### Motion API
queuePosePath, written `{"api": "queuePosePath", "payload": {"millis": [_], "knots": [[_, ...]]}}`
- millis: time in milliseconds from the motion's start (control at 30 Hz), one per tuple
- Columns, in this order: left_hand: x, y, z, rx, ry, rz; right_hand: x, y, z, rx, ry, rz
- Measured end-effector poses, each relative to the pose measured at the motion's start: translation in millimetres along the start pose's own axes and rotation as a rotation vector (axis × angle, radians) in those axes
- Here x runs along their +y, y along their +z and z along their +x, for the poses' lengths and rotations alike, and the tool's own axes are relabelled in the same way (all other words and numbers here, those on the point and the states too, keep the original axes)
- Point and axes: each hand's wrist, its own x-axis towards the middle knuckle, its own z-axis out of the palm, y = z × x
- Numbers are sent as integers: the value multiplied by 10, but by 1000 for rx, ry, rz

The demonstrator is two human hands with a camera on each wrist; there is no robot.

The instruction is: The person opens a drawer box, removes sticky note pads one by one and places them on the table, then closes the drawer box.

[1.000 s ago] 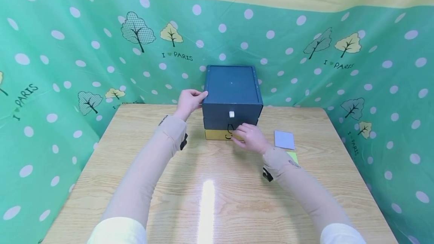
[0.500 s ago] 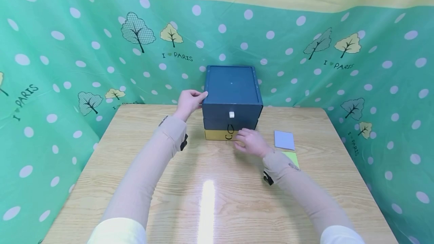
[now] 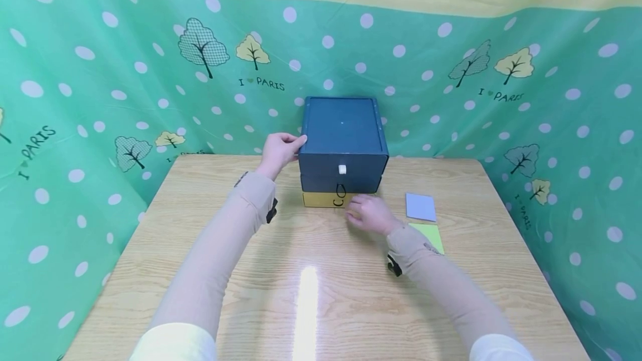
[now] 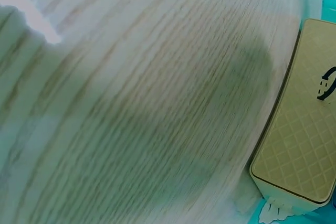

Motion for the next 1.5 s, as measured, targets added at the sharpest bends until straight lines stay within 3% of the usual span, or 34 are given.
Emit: {"api": "queuePosePath", "payload": {"millis": [500, 933, 1500], "knots": [[8, 0, -13, 7, 3, 14, 5, 97, 104, -17, 11, -8], [13, -2, -17, 6, -4, 9, -51, 189, 201, -73, 67, -147], [12, 8, -13, 11, -8, -5, -62, 282, 255, -70, -15, -231]]}}
